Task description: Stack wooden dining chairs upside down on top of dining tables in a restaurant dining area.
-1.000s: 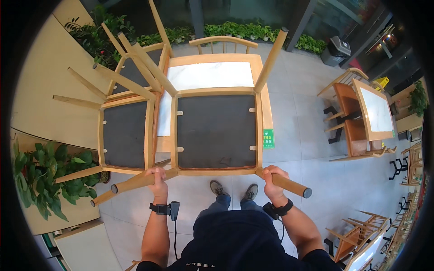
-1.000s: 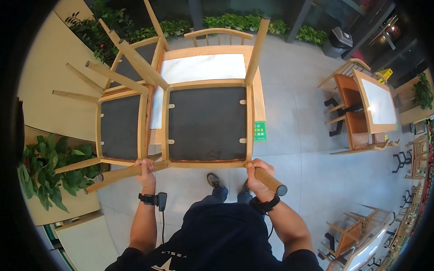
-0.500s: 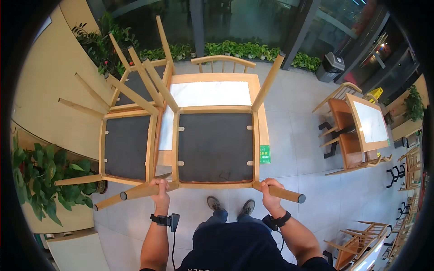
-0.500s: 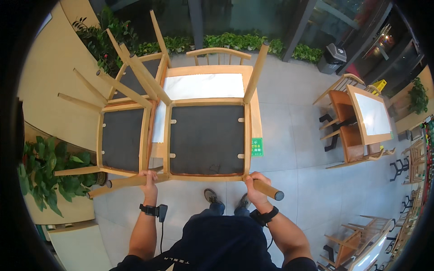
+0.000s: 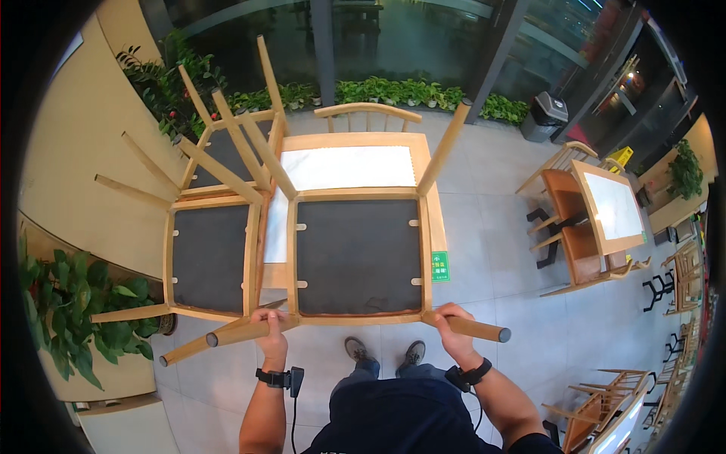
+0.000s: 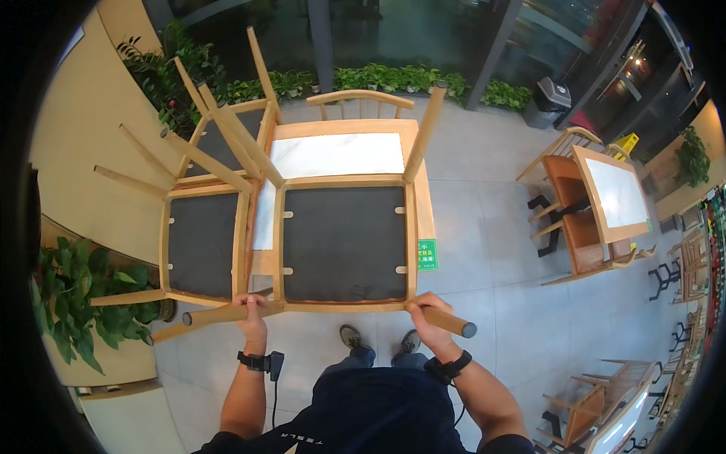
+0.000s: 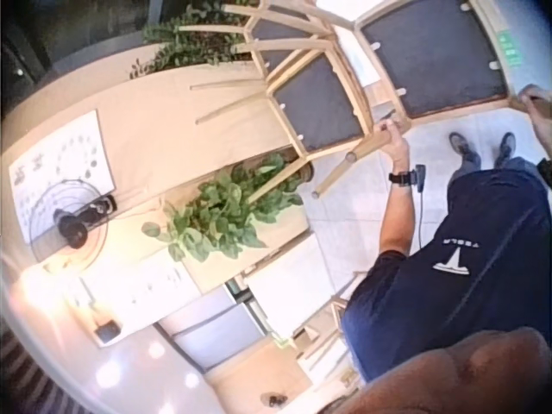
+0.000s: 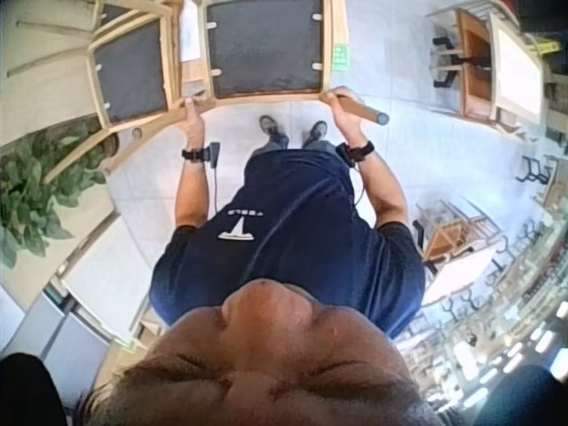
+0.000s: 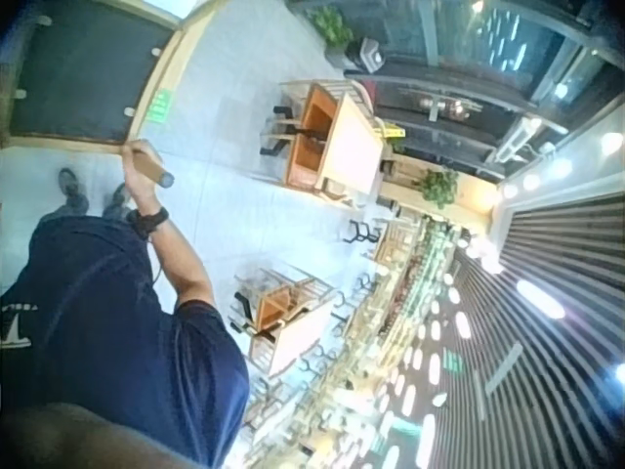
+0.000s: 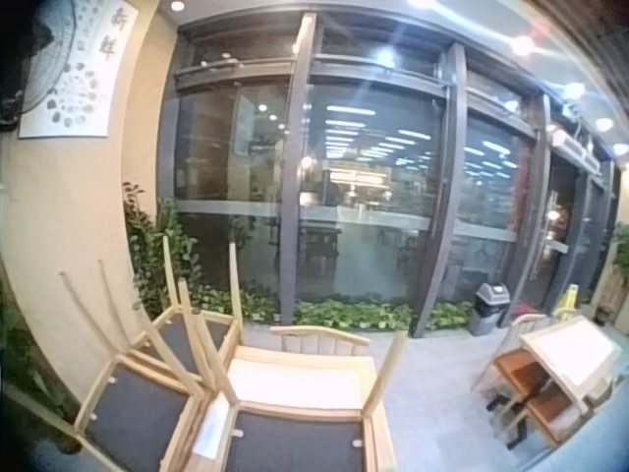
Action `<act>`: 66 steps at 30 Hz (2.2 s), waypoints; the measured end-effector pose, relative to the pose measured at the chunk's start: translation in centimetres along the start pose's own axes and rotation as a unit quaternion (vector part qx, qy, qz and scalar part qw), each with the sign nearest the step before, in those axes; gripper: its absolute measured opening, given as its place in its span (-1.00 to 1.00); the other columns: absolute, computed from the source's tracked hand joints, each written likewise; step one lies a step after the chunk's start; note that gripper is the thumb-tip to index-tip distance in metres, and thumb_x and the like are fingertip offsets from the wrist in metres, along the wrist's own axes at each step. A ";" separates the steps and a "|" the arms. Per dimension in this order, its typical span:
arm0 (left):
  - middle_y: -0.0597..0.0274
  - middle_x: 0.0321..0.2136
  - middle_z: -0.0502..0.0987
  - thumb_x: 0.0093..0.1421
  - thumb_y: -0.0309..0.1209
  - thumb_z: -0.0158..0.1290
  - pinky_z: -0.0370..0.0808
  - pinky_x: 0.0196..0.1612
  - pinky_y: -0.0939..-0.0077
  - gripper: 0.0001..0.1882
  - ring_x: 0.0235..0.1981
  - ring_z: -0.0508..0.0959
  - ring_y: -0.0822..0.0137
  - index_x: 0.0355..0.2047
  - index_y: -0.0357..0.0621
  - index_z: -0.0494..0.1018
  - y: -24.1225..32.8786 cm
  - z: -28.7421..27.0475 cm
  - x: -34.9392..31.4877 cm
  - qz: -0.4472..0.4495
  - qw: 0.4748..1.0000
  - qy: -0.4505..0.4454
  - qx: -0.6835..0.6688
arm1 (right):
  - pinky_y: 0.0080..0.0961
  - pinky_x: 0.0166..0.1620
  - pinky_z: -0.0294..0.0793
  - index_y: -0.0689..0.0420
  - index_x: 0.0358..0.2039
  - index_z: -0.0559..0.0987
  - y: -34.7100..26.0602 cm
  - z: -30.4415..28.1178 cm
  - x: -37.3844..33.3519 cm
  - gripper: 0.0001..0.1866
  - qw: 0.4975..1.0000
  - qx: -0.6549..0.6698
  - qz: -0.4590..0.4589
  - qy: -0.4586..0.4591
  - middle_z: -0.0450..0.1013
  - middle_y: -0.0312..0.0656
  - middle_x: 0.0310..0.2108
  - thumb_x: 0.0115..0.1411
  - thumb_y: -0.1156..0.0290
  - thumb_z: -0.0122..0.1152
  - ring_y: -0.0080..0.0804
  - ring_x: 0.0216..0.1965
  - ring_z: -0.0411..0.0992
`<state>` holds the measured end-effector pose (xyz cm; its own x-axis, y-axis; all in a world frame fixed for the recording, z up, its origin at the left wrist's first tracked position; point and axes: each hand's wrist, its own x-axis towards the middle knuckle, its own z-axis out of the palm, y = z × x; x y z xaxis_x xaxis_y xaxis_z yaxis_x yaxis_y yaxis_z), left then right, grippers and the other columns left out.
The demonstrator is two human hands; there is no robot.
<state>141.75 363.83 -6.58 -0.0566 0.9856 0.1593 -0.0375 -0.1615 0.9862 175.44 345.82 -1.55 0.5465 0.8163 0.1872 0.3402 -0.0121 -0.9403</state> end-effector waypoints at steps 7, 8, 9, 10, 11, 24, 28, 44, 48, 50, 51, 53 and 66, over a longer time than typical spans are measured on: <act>-0.07 0.16 0.22 0.20 -0.56 0.03 0.19 0.21 0.33 -0.33 0.13 0.30 0.22 0.24 -0.17 -0.05 2.4 1.4 -3.9 0.012 0.982 0.099 0.162 | -0.30 -0.06 0.46 0.19 -0.03 0.47 3.1 -8.9 1.5 -0.39 0.975 -0.175 -0.028 -0.138 0.41 0.00 -0.10 -0.10 0.27 0.46 -0.10 -0.10 0.42; -0.05 0.16 0.19 0.15 -0.57 0.07 0.21 0.20 0.32 -0.26 0.14 0.27 0.21 0.26 -0.16 -0.07 2.4 1.8 -5.4 -0.018 0.970 0.131 0.202 | -0.31 -0.08 0.47 0.20 -0.05 0.48 6.5 -10.5 0.7 -0.40 0.974 -0.169 0.034 -0.147 0.43 -0.02 -0.14 -0.10 0.25 0.46 -0.15 -0.13 0.44; -0.03 0.17 0.17 0.10 -0.58 0.11 0.23 0.18 0.32 -0.19 0.16 0.25 0.21 0.28 -0.14 -0.09 2.0 2.1 -7.0 -0.050 0.959 0.161 0.229 | -0.33 -0.11 0.48 0.20 -0.06 0.49 9.4 -12.4 -0.5 -0.41 0.969 -0.174 0.093 -0.151 0.46 -0.04 -0.17 -0.09 0.23 0.46 -0.20 -0.16 0.46; -0.03 0.14 0.22 0.11 -0.56 0.10 0.24 0.17 0.34 -0.24 0.15 0.28 0.21 0.26 -0.16 -0.04 0.1 1.8 -9.1 -0.095 0.959 0.160 0.212 | -0.34 -0.15 0.50 0.22 -0.13 0.53 13.6 -14.4 -1.6 -0.50 0.959 -0.189 0.155 -0.145 0.49 -0.05 -0.27 -0.06 0.23 0.42 -0.22 -0.24 0.49; -0.04 0.11 0.27 0.12 -0.54 0.10 0.26 0.16 0.36 -0.29 0.14 0.31 0.21 0.23 -0.19 0.02 -2.1 1.6 -10.9 -0.140 0.958 0.160 0.193 | -0.35 -0.20 0.52 0.23 -0.21 0.56 18.3 -16.6 -3.1 -0.58 0.944 -0.204 0.217 -0.141 0.53 -0.06 -0.37 -0.03 0.23 0.39 -0.24 -0.32 0.52; -0.02 -0.26 0.57 0.15 -0.12 0.15 0.51 -0.13 0.33 -0.50 -0.23 0.60 0.15 -0.06 -0.23 0.39 -0.1 29.6 -21.6 -0.190 0.773 -0.517 0.315 | -0.32 -0.54 0.56 0.35 -0.41 0.49 37.2 -43.0 -20.5 -0.83 0.741 -0.043 0.670 0.008 0.50 0.01 -0.54 0.10 0.47 0.05 -0.23 -0.60 0.51; -0.03 -0.27 0.58 0.16 -0.11 0.13 0.50 -0.14 0.31 -0.49 -0.24 0.59 0.14 -0.04 -0.24 0.38 -1.2 41.2 -19.3 -0.138 0.759 -0.583 0.256 | -0.32 -0.54 0.55 0.33 -0.36 0.46 40.3 -44.5 -15.2 -0.81 0.771 -0.013 0.636 0.019 0.51 -0.01 -0.53 0.13 0.42 0.08 -0.22 -0.60 0.51; -0.02 -0.32 0.60 0.12 -0.18 0.15 0.52 -0.19 0.37 -0.58 -0.27 0.61 0.16 -0.17 -0.29 0.48 -10.9 67.7 4.5 -0.185 0.894 -0.349 0.213 | -0.46 -0.50 0.56 0.36 -0.36 0.55 38.3 -40.9 27.8 -0.76 0.905 -0.062 0.405 -0.115 0.55 -0.05 -0.49 0.17 0.38 0.15 -0.36 -0.53 0.54; -0.01 -0.33 0.60 0.12 -0.18 0.17 0.53 -0.20 0.37 -0.58 -0.28 0.61 0.16 -0.14 -0.24 0.48 -10.3 67.9 11.5 -0.182 0.903 -0.319 0.222 | -0.47 -0.53 0.55 0.36 -0.42 0.55 40.0 -39.7 39.2 -0.75 0.897 -0.109 0.397 -0.162 0.54 -0.08 -0.55 0.17 0.37 0.13 -0.40 -0.57 0.53; -0.01 -0.34 0.59 0.12 -0.19 0.18 0.53 -0.20 0.38 -0.60 -0.29 0.61 0.17 -0.15 -0.23 0.47 -10.8 67.0 14.3 -0.184 0.916 -0.281 0.219 | -0.48 -0.54 0.55 0.36 -0.44 0.55 40.2 -36.8 45.4 -0.75 0.888 -0.141 0.390 -0.196 0.54 -0.09 -0.55 0.17 0.37 0.11 -0.41 -0.59 0.52; -0.01 -0.35 0.59 0.12 -0.20 0.18 0.53 -0.20 0.39 -0.61 -0.29 0.61 0.18 -0.15 -0.24 0.47 -11.4 66.5 15.5 -0.176 0.927 -0.256 0.209 | -0.49 -0.54 0.55 0.35 -0.45 0.55 40.0 -35.2 49.1 -0.75 0.886 -0.158 0.382 -0.210 0.54 -0.09 -0.56 0.17 0.37 0.11 -0.41 -0.60 0.52; 0.00 -0.35 0.59 0.13 -0.23 0.18 0.53 -0.21 0.40 -0.62 -0.30 0.61 0.21 -0.16 -0.25 0.47 -12.0 66.3 17.9 -0.169 0.947 -0.209 0.176 | -0.52 -0.53 0.55 0.34 -0.48 0.56 40.7 -31.0 56.2 -0.74 0.874 -0.159 0.369 -0.273 0.54 -0.10 -0.57 0.15 0.37 0.10 -0.41 -0.61 0.52; 0.08 -0.40 0.60 0.15 -0.28 0.16 0.52 -0.16 0.45 -0.62 -0.32 0.60 0.30 -0.13 -0.31 0.45 -12.3 68.5 25.5 -0.379 0.888 -0.006 0.260 | -0.25 -0.09 0.48 0.29 -0.12 0.50 35.1 9.2 86.6 -0.39 0.850 -0.216 0.057 -0.476 0.51 0.14 -0.20 -0.01 0.02 0.28 0.03 -0.17 0.50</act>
<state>209.12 394.32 -11.53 -0.2011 0.8022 -0.5621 0.4063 0.5905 0.6973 227.66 421.38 -20.94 -0.2019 0.8906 -0.4075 0.6889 -0.1666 -0.7055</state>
